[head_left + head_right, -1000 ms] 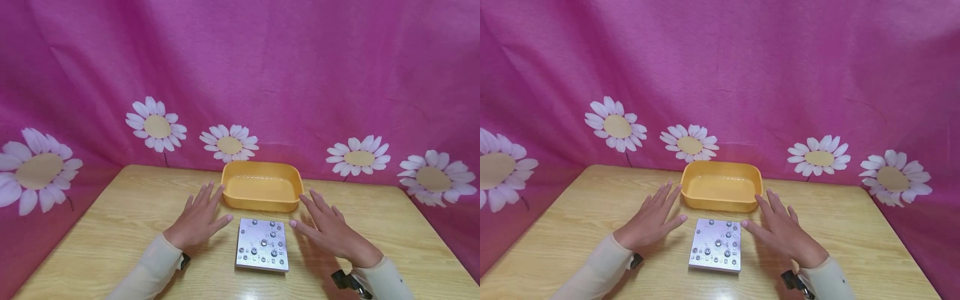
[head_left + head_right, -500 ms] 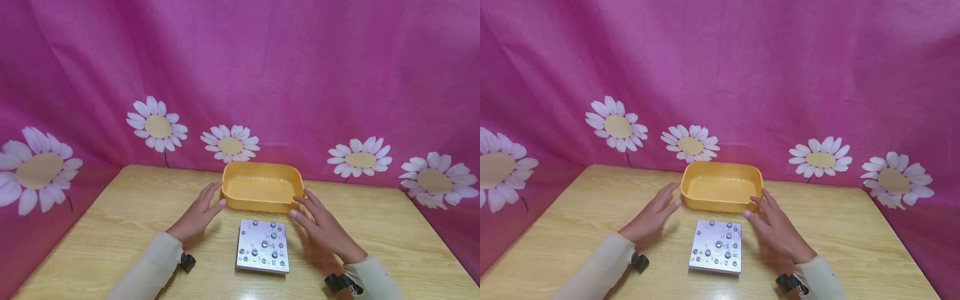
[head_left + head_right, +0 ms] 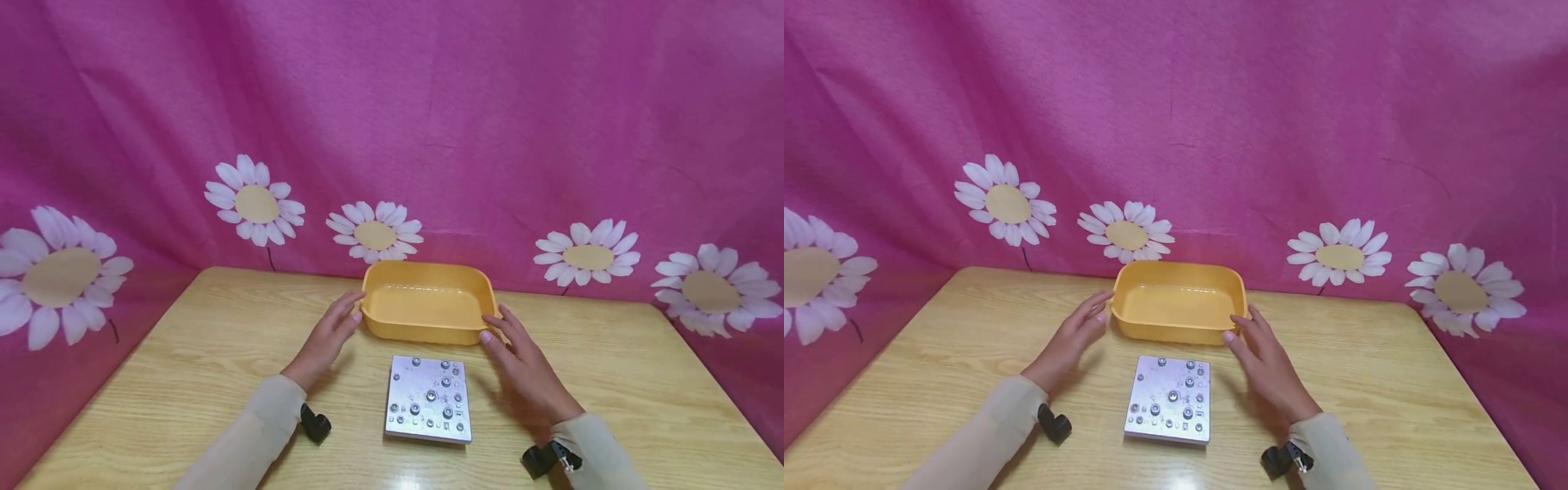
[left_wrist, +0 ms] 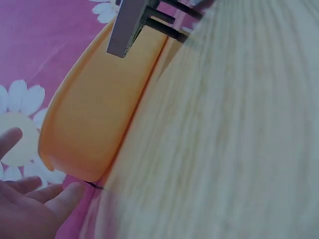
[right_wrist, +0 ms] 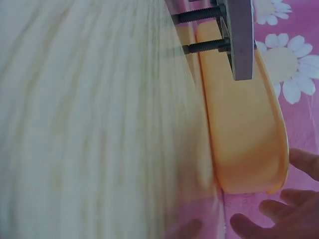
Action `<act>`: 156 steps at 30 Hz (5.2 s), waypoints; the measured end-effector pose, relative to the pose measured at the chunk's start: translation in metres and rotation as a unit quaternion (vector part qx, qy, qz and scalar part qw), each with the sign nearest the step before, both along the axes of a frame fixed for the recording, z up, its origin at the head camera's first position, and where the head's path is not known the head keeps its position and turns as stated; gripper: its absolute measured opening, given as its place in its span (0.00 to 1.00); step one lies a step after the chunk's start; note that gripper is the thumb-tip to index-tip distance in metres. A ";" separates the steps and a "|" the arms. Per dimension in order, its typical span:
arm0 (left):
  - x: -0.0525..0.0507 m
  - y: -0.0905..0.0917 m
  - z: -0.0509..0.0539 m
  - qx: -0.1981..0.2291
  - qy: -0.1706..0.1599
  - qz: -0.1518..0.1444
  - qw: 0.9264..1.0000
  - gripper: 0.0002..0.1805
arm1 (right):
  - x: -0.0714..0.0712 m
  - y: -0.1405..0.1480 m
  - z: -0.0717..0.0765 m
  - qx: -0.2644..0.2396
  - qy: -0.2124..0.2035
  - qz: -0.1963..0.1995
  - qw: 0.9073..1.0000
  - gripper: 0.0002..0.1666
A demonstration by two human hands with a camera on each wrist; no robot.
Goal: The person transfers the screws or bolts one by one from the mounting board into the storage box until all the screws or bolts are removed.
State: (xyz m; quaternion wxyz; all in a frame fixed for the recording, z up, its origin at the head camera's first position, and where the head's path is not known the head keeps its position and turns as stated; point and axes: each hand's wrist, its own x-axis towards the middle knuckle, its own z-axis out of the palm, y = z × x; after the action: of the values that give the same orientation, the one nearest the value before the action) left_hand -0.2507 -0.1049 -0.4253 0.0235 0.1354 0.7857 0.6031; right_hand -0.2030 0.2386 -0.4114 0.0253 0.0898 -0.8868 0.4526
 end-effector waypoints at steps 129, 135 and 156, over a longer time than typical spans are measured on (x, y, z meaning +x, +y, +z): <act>-0.003 0.004 -0.020 0.116 -0.076 0.003 0.990 0.21 | 0.019 -0.041 0.034 0.178 0.065 0.034 0.981 0.07; -0.004 0.003 -0.020 0.113 -0.077 0.008 0.991 0.20 | 0.018 -0.053 0.038 0.235 0.013 0.033 0.971 0.06; -0.003 0.004 -0.022 0.114 -0.060 0.007 0.992 0.20 | 0.020 -0.069 0.038 0.295 -0.008 0.008 0.955 0.08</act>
State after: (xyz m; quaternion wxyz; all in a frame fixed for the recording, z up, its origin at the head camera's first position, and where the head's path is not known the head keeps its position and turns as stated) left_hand -0.2539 -0.1012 -0.4472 0.0506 0.0950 0.7097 0.6962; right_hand -0.1833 0.1691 -0.3731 -0.0132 0.0966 -0.9804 0.1713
